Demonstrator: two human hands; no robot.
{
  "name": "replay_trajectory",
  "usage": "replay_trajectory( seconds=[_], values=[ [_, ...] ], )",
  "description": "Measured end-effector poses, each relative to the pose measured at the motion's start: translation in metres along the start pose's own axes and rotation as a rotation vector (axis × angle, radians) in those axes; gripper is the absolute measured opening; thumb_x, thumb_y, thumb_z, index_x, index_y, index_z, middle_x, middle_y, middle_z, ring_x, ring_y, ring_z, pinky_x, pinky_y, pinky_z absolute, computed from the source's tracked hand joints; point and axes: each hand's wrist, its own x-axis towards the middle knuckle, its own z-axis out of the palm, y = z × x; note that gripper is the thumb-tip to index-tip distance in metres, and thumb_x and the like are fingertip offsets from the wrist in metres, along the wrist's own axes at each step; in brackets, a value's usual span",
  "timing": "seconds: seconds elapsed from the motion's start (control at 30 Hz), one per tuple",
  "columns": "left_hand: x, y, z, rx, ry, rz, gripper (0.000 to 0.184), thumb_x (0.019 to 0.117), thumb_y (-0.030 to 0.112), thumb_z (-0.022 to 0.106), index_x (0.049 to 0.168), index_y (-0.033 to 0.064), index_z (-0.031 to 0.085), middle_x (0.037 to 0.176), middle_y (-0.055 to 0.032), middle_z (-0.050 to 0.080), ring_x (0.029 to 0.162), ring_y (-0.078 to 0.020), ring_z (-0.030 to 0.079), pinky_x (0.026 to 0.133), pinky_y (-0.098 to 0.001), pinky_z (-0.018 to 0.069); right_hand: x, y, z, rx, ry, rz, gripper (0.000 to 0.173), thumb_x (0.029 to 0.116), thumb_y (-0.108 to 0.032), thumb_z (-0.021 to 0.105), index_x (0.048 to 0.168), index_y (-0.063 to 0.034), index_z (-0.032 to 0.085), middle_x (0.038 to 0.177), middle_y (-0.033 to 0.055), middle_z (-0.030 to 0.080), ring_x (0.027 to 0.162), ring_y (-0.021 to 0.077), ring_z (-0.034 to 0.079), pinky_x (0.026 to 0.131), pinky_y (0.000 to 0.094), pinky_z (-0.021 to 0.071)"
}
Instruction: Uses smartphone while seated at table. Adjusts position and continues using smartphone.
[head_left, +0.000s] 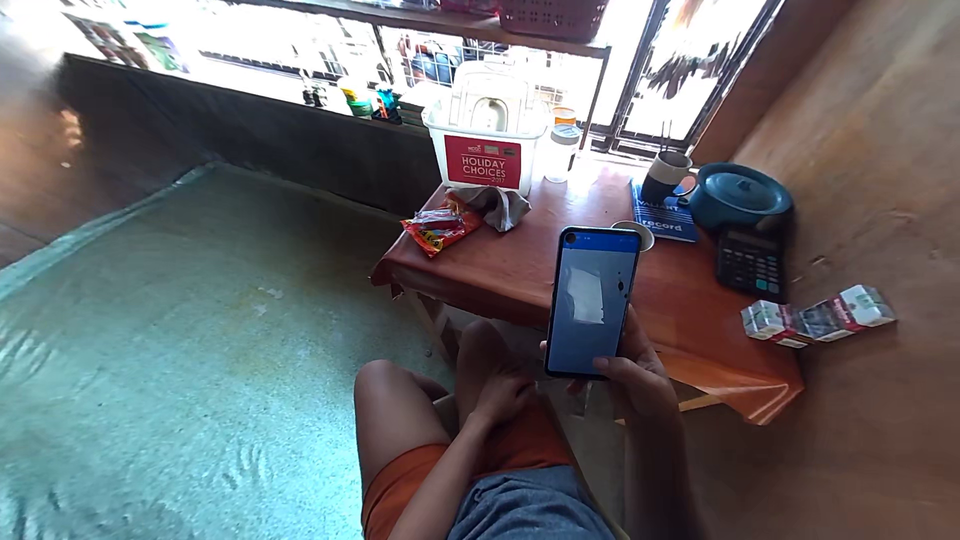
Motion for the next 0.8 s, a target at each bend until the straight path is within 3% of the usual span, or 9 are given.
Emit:
replay_trajectory(
  seconds=[0.8],
  values=[
    [-0.0006, 0.0001, -0.0001, 0.000, 0.012, 0.003, 0.036, 0.1046, 0.032, 0.046, 0.117, 0.0121, 0.074, 0.129, -0.0050, 0.070, 0.139, -0.0222, 0.050, 0.124, -0.0455, 0.0229, 0.0008, -0.0009, -0.0006, 0.010, -0.012, 0.000, 0.058, 0.0884, -0.010, 0.071, 0.141, -0.0210, 0.049, 0.118, 0.0133, 0.072, 0.096, 0.0270, 0.075, 0.068, 0.0395, 0.0654]
  ],
)
